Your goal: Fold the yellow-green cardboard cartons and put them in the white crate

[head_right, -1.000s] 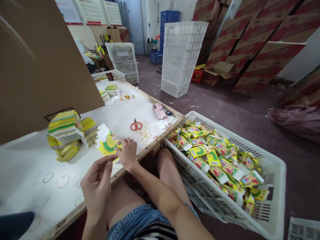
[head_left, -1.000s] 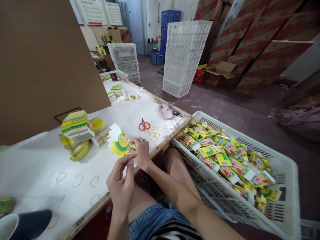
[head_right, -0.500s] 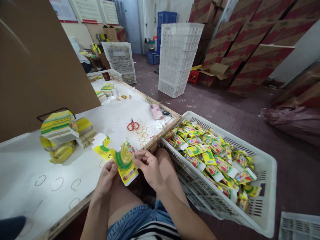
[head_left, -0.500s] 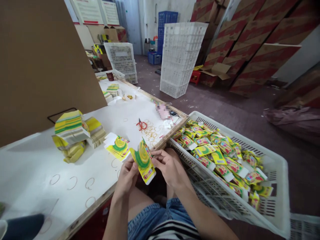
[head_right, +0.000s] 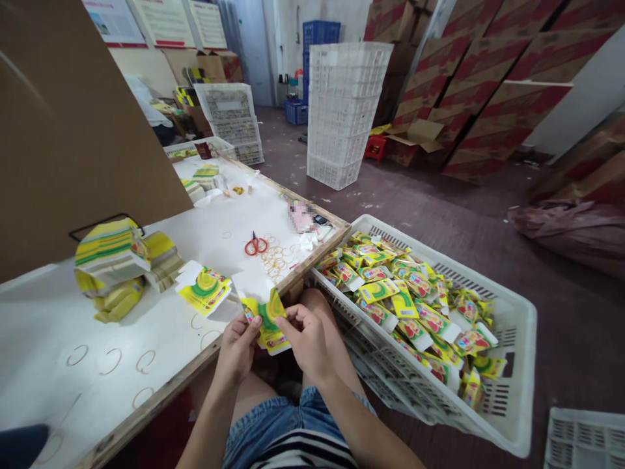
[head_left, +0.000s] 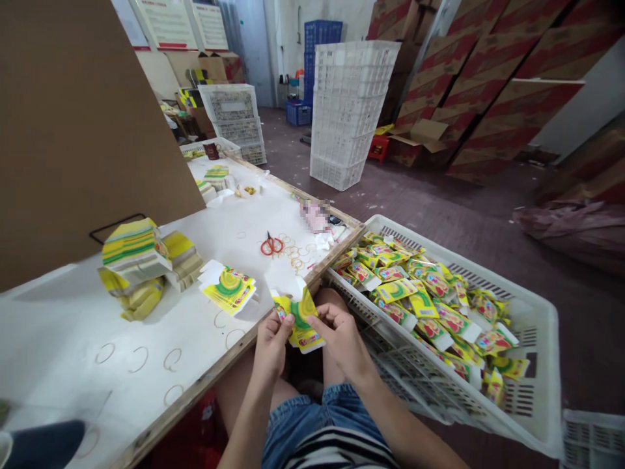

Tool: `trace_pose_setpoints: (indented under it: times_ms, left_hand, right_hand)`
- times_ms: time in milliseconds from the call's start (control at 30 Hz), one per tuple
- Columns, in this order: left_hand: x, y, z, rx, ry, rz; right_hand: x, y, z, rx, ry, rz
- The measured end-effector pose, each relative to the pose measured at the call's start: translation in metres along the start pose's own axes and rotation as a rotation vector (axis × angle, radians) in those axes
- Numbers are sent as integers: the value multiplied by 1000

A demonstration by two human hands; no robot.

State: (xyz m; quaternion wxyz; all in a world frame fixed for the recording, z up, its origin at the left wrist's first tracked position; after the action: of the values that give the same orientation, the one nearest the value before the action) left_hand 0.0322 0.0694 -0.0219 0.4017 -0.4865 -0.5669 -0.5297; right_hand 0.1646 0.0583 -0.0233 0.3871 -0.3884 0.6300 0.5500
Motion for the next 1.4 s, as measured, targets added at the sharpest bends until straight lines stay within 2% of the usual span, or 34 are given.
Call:
trace_pose_setpoints:
  times_ms: [133, 233, 467, 667, 800, 867, 967, 1067, 1167, 1267, 1333, 1400]
  left_hand:
    - [0, 2, 1, 62, 43, 75]
    - [10, 5, -4, 57, 100, 160]
    - [20, 13, -15, -279, 13, 186]
    - [13, 19, -18, -424, -82, 154]
    - [7, 31, -24, -560, -174, 139]
    - [6, 33, -24, -575, -188, 139]
    - [5, 32, -19, -510, -153, 133]
    - [4, 31, -18, -474, -125, 123]
    - [4, 36, -21, -489, -114, 116]
    - [4, 41, -24, -502, -134, 96]
    - [2, 44, -25, -509, -156, 77]
    - [-1, 47, -25, -523, -164, 76]
  right_hand:
    - [-5, -4, 0, 27, -107, -119]
    - [-11, -6, 0, -37, -163, -167]
    - [-19, -15, -2, -285, -124, -140]
    - [-38, -24, -4, -362, -198, -350]
    - [-44, -25, -10, -393, -228, -389]
    - [-42, -27, -12, -366, -216, -366]
    - [-38, -32, -12, -289, -186, -309]
    - [-41, -32, -12, -293, -191, -319]
    - [-48, -31, -11, -312, -215, -399]
    - [-53, -32, -10, -283, -303, -436]
    - [-52, -35, -9, -237, -347, -402]
    - [-48, -41, -8, -176, -329, -317]
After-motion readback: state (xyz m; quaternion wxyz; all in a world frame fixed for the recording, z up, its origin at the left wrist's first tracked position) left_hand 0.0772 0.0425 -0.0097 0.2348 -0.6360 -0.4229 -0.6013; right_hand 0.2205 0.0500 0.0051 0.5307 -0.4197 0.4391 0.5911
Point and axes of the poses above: each hand's wrist, its own z-axis towards the middle knuckle, its own y-axis out of the palm, x = y × z, the point moved 6 cm from there along z, towards the middle knuckle, and after that the axes turned 9 degrees about z, right-handed, at the moved point
